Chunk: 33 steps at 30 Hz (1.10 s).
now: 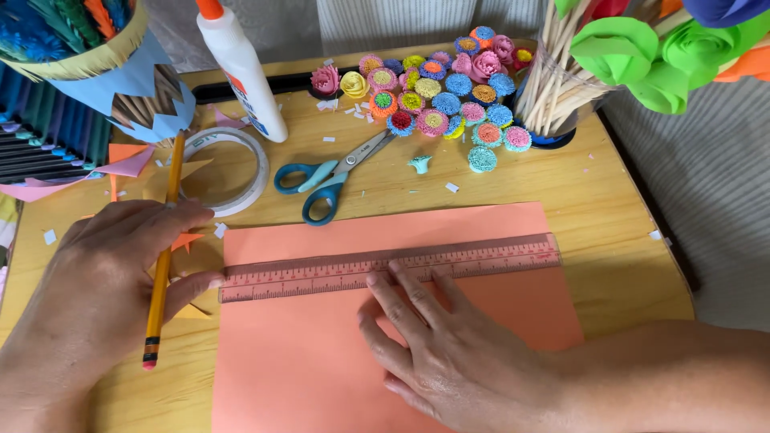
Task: Drawing parallel lines on a piece of orange paper using a ruler and a pencil.
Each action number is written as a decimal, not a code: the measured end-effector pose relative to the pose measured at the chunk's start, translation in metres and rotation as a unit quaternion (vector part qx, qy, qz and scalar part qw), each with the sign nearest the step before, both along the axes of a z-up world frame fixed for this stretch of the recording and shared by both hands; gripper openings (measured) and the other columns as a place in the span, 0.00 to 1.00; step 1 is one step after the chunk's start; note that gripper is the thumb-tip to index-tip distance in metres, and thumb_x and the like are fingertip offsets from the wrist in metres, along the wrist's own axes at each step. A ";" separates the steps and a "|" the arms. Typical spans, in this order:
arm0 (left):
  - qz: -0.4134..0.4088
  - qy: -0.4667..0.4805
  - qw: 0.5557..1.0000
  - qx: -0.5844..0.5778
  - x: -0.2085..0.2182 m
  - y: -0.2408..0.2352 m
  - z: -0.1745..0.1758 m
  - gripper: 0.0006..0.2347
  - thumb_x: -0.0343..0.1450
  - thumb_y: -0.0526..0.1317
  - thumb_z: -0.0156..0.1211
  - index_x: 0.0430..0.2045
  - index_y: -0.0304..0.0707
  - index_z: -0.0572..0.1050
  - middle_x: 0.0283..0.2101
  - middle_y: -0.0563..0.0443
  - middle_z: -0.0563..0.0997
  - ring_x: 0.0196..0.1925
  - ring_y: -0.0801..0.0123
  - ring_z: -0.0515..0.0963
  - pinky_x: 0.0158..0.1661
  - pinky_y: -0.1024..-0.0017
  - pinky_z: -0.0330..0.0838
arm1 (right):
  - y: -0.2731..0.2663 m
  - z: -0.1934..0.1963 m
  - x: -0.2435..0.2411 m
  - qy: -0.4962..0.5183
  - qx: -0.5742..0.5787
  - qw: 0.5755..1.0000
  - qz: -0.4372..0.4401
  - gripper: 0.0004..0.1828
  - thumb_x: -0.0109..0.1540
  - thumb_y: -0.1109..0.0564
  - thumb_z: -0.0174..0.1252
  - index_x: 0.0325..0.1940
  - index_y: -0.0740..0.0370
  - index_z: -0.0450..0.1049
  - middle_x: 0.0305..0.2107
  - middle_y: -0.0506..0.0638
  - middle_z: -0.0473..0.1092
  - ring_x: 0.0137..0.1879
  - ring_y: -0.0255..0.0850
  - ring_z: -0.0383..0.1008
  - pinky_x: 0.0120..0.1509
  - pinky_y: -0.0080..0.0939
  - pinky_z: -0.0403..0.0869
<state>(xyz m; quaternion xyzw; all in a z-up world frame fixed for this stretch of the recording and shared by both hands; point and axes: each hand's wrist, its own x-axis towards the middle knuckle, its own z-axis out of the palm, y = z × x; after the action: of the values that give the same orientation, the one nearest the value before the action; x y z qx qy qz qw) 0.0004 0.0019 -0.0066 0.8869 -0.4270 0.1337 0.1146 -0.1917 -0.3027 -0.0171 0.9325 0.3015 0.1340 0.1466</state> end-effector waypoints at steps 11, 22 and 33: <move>-0.001 0.012 1.000 0.004 0.000 0.001 0.001 0.26 0.59 0.48 0.74 0.52 0.47 0.77 0.50 0.57 0.84 0.54 0.58 0.79 0.49 0.55 0.71 | -0.001 0.003 0.001 0.005 0.004 1.000 0.008 0.38 0.64 0.28 0.51 0.63 0.61 0.64 0.65 0.73 0.63 0.70 0.65 0.63 0.65 0.62 0.67; 0.001 0.010 1.000 0.004 -0.001 0.000 0.002 0.26 0.59 0.48 0.74 0.52 0.47 0.77 0.49 0.57 0.84 0.54 0.58 0.80 0.47 0.54 0.71 | -0.001 0.002 0.001 -0.001 -0.008 1.000 0.011 0.39 0.64 0.27 0.50 0.63 0.62 0.64 0.65 0.73 0.62 0.71 0.65 0.62 0.65 0.64 0.68; 0.010 0.019 1.000 0.009 -0.002 -0.001 0.003 0.27 0.58 0.48 0.75 0.52 0.46 0.77 0.52 0.57 0.84 0.56 0.56 0.80 0.48 0.52 0.70 | -0.001 0.003 0.001 0.004 0.008 1.000 0.010 0.38 0.64 0.28 0.51 0.63 0.61 0.64 0.65 0.73 0.62 0.70 0.65 0.63 0.65 0.63 0.67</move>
<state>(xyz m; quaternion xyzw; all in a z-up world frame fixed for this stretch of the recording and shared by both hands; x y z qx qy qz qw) -0.0017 0.0014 -0.0032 0.8944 -0.4174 0.1141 0.1136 -0.1907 -0.3036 -0.0137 0.9313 0.3102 0.1340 0.1362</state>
